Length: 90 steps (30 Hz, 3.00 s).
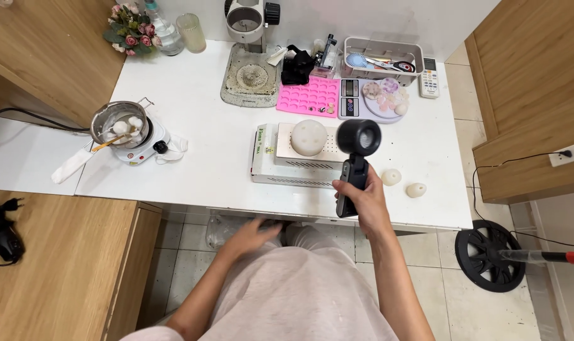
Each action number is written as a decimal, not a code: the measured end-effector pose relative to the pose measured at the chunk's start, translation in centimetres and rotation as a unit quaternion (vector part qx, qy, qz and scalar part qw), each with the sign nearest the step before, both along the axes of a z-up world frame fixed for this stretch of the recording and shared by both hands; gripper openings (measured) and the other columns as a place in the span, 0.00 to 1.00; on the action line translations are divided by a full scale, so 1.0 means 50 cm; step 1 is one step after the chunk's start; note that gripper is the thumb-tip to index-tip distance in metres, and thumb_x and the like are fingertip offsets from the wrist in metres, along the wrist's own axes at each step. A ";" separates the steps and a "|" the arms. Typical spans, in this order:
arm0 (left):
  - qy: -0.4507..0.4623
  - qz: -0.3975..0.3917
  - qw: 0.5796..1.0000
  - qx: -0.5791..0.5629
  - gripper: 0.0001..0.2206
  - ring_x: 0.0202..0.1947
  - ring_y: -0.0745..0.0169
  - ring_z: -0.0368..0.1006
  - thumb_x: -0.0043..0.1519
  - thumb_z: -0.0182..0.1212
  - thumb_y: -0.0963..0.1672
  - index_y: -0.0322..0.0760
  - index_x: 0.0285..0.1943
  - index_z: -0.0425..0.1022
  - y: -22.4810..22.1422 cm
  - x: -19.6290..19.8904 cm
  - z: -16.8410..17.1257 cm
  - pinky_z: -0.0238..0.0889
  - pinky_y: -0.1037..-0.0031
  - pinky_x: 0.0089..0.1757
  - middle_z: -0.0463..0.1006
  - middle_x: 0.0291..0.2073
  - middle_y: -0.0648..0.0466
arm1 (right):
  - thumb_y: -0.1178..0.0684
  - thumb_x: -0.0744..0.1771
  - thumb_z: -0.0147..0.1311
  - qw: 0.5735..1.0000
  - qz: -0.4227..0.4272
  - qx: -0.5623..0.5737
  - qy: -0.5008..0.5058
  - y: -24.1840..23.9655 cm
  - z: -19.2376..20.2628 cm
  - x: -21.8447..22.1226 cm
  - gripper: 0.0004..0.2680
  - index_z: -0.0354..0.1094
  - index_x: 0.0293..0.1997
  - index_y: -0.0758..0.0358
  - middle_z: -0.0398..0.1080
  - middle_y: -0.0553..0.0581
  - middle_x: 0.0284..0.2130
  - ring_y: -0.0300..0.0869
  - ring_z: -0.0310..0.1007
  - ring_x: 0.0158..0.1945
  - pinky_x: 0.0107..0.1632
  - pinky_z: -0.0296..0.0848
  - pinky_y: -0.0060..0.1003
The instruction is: Apply heat to candle molds using a heat gun and stir melting wax in a small pot.
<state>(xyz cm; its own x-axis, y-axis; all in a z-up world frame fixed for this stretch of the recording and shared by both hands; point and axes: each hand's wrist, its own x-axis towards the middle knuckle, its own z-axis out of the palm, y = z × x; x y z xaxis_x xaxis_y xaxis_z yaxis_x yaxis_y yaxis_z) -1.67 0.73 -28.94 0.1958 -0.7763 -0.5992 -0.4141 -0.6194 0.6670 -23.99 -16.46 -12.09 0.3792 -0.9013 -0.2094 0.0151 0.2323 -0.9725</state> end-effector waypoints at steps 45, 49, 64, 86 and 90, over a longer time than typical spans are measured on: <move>-0.094 -0.009 0.919 -0.382 0.61 0.68 0.40 0.62 0.38 0.84 0.52 0.37 0.79 0.42 -0.390 0.036 0.131 0.55 0.57 0.64 0.66 0.67 0.39 | 0.53 0.59 0.68 0.990 -0.008 -0.055 0.128 -0.056 -0.009 0.018 0.11 0.71 0.37 0.63 0.68 0.47 0.24 0.33 0.64 0.25 0.29 0.63 0.31; -0.092 0.042 0.929 -0.356 0.57 0.68 0.44 0.64 0.39 0.84 0.53 0.42 0.78 0.50 -0.384 -0.001 0.149 0.58 0.58 0.64 0.68 0.66 0.42 | 0.53 0.59 0.68 0.990 -0.049 -0.075 0.106 -0.055 -0.020 0.025 0.11 0.70 0.37 0.64 0.69 0.47 0.25 0.32 0.64 0.27 0.30 0.63 0.30; -0.235 0.016 0.899 -0.370 0.66 0.76 0.45 0.41 0.39 0.83 0.56 0.32 0.78 0.32 -0.368 0.027 0.077 0.33 0.46 0.69 0.47 0.76 0.40 | 0.54 0.57 0.69 0.952 0.043 -0.153 0.262 -0.081 -0.011 0.060 0.12 0.72 0.37 0.68 0.72 0.53 0.26 0.36 0.69 0.29 0.34 0.69 0.32; -0.214 -0.039 0.929 -0.300 0.58 0.79 0.54 0.33 0.48 0.79 0.48 0.42 0.80 0.31 -0.358 0.035 0.104 0.38 0.46 0.69 0.39 0.79 0.50 | 0.54 0.58 0.69 0.974 0.050 -0.145 0.165 -0.097 -0.041 0.058 0.11 0.72 0.36 0.64 0.72 0.48 0.26 0.34 0.68 0.29 0.34 0.68 0.31; -0.218 -0.049 0.930 -0.291 0.57 0.79 0.54 0.33 0.49 0.78 0.47 0.42 0.79 0.31 -0.352 0.039 0.104 0.38 0.45 0.69 0.38 0.79 0.50 | 0.53 0.59 0.66 0.980 0.008 -0.123 0.155 -0.113 -0.041 0.051 0.10 0.71 0.38 0.65 0.72 0.50 0.26 0.35 0.68 0.29 0.34 0.68 0.33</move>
<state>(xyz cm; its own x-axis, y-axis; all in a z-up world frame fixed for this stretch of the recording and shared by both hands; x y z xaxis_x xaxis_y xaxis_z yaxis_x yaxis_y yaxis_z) 0.30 -16.87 -23.75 0.2335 -0.9711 0.0484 -0.7586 -0.1508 0.6339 -21.45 -22.11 -14.12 0.3457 -0.9335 -0.0948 -0.2924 -0.0112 -0.9562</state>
